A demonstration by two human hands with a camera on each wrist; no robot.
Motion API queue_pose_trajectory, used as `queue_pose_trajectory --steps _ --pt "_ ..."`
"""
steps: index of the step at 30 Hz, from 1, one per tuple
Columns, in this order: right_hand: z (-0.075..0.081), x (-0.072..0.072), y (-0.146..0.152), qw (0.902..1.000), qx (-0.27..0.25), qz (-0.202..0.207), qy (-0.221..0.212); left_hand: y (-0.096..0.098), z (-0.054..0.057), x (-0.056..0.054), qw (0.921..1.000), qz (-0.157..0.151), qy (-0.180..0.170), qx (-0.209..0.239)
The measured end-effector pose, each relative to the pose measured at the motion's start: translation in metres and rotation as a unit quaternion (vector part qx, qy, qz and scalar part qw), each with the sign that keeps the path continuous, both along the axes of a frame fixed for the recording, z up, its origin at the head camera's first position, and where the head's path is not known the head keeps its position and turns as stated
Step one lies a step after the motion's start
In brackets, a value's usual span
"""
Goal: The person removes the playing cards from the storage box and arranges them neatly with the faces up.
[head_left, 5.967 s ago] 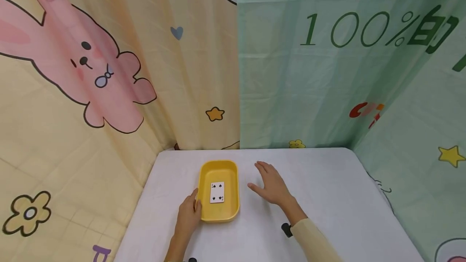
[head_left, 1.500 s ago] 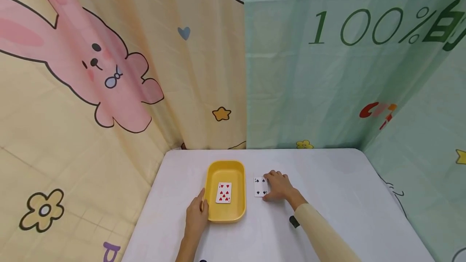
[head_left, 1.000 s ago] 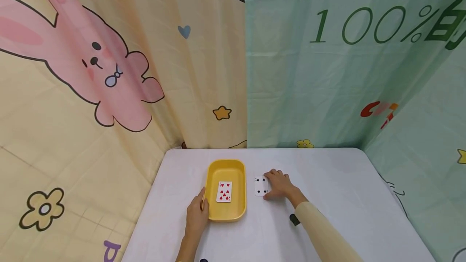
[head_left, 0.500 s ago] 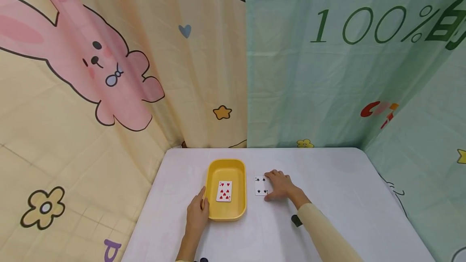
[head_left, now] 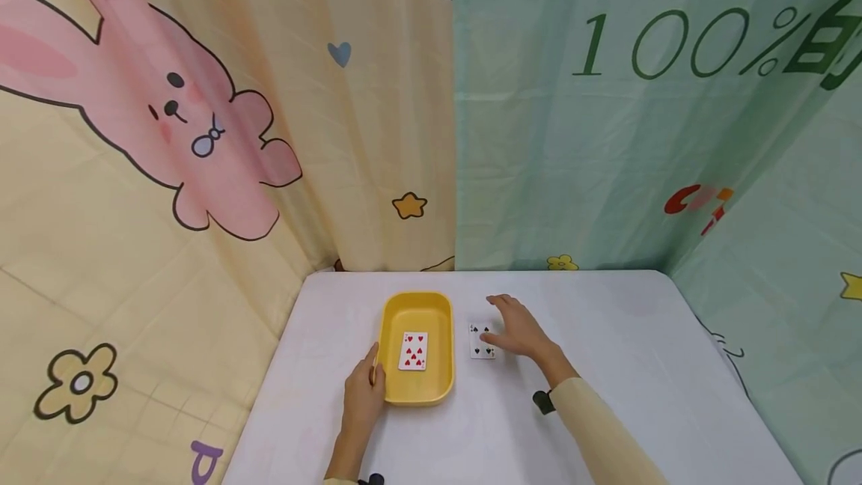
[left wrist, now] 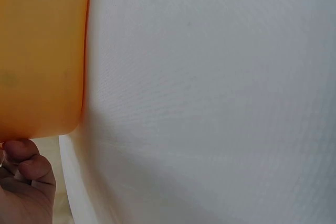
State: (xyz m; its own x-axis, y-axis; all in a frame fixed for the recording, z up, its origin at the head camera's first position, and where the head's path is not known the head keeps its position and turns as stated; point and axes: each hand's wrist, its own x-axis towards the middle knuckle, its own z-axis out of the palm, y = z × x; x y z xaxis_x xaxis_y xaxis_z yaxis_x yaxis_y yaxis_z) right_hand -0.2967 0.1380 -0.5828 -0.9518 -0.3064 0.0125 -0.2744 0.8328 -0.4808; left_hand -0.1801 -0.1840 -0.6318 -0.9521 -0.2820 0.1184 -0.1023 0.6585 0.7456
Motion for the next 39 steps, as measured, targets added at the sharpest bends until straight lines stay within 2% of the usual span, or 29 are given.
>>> queue_pose_trajectory --steps 4,7,15,20,25,29,35,39 --pt "0.019 0.004 -0.020 0.9988 -0.037 0.016 0.029 0.000 0.001 -0.002 1.0000 -0.004 0.006 -0.001" --pt "0.026 0.006 -0.039 0.9975 -0.049 0.034 0.039 0.000 0.000 -0.001 1.0000 -0.002 0.009 0.001" --pt "0.025 0.012 -0.084 0.9929 -0.073 0.087 0.036 0.001 -0.004 0.000 0.9996 -0.012 0.024 0.002" --pt "0.018 0.014 -0.114 0.9894 -0.068 0.129 0.009 -0.001 -0.005 0.000 0.9996 0.001 0.027 0.002" --pt "0.007 0.017 -0.135 0.9906 -0.015 0.135 -0.020 -0.002 -0.008 -0.002 0.9993 -0.009 0.036 -0.001" --pt "-0.004 0.016 -0.139 0.9894 0.051 0.134 -0.020 0.000 -0.010 -0.002 0.9986 -0.011 0.051 0.002" --pt "-0.019 0.016 -0.140 0.9817 0.137 0.132 0.011 -0.001 -0.013 0.001 0.9974 -0.014 0.070 0.003" --pt "-0.021 0.010 -0.144 0.9741 0.181 0.134 0.023 -0.003 -0.010 -0.001 0.9973 -0.016 0.071 0.002"
